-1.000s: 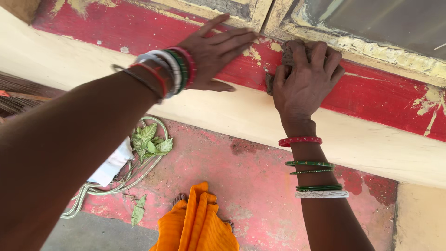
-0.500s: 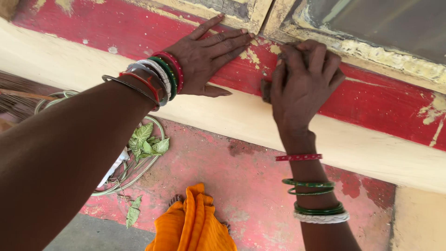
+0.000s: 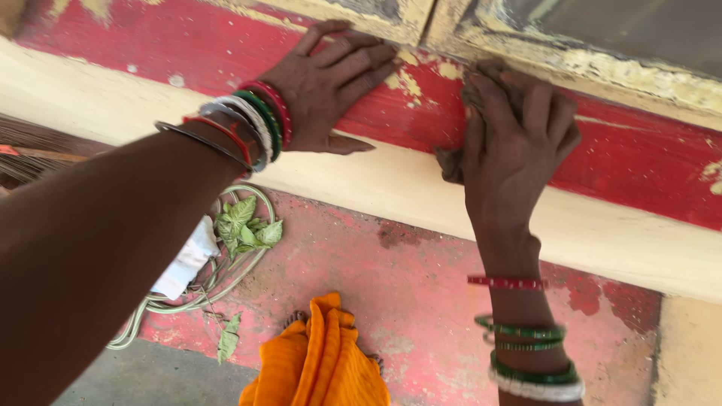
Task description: The person cleans a window frame using a cloth and a spray bottle.
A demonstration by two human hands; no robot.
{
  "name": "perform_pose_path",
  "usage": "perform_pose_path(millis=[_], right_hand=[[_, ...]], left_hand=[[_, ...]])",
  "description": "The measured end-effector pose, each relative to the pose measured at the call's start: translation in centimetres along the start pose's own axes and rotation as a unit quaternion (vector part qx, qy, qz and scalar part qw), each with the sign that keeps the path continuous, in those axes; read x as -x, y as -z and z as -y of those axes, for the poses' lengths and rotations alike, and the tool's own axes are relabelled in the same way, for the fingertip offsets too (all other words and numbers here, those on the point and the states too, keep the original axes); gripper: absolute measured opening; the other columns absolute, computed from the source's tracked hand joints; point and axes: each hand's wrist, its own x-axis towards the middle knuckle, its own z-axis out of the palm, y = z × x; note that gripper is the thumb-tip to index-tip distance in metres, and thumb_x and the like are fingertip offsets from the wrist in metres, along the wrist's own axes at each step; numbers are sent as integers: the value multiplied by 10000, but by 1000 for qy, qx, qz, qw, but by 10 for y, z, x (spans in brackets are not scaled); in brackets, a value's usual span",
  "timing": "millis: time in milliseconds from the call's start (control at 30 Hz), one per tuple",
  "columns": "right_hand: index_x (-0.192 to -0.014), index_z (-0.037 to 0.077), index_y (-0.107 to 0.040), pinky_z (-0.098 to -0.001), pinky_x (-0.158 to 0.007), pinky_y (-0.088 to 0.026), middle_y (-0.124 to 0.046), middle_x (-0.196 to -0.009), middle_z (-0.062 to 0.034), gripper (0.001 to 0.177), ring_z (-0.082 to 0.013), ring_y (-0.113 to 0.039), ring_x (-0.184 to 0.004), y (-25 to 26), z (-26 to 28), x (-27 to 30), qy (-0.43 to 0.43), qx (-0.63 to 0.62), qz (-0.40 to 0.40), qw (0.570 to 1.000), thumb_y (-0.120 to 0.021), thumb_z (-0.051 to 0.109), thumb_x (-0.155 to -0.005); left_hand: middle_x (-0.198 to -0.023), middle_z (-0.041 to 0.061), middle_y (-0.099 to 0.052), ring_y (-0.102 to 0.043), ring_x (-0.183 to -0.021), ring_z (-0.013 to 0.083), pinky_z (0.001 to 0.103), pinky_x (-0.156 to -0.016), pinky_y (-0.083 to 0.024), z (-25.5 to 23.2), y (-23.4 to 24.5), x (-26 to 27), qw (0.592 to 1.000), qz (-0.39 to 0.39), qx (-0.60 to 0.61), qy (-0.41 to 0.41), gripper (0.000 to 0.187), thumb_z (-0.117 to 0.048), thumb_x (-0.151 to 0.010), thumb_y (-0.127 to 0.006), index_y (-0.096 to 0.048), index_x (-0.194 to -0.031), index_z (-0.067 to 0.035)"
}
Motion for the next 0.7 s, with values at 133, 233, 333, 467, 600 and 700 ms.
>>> perform_pose_path(millis=[133,233,333,467,600,700], right_hand=[[-1330,159,-732,-499,-1031,-349,-540,-1323,-42,323,-300,-451,-1266,-24,24,-10,-81,22,-21,996,-721,182,-1008],[-1363,132,-717,-494,-1034,-357,-526,-1337,-62,371,-299,-444,-1261,-43,53,-18,-29,15,-41,999,-677,140,-994],[-1290,133,-695,-502,-1115,-366,-514,-1328,-46,248,-279,-442,-1304,-44,63,-20,30,-24,-31,999,-663,139,-1045],[-1321,125,-715,-472,-1064,-374,-538,-1356,-39,284,-288,-458,-1270,-17,30,-15,85,-102,31,991,-716,137,-1038],[-1288,156,-747,-454,-1092,-379,-582,-1350,-6,277,-267,-472,-1245,9,18,-6,109,-154,89,978,-758,113,-1014],[-1249,167,-766,-459,-1078,-376,-594,-1333,-7,291,-277,-471,-1243,4,11,-23,133,-153,102,974,-764,85,-970]], left_hand=[[-1633,121,-389,-336,-1487,276,517,-1254,-176,1,0,2,1000,-4,16,-3,1033,-713,-883,-617,-373,-1609,-21],[-1622,128,-388,-333,-1486,282,526,-1249,-173,2,1,1,1000,7,13,1,1035,-724,-869,-625,-380,-1585,-16],[-1608,144,-388,-328,-1488,295,530,-1238,-175,0,1,0,1000,28,-6,5,1044,-732,-838,-630,-389,-1557,-14],[-1638,150,-377,-328,-1497,299,540,-1248,-173,1,-1,2,1000,2,18,-5,1051,-716,-903,-615,-359,-1622,7],[-1630,136,-372,-328,-1482,294,538,-1237,-170,1,-3,2,1000,0,9,-3,1040,-722,-900,-603,-355,-1614,-7],[-1643,131,-365,-315,-1496,280,523,-1259,-168,2,-2,3,1000,3,25,-5,1031,-708,-902,-607,-347,-1628,-24]])
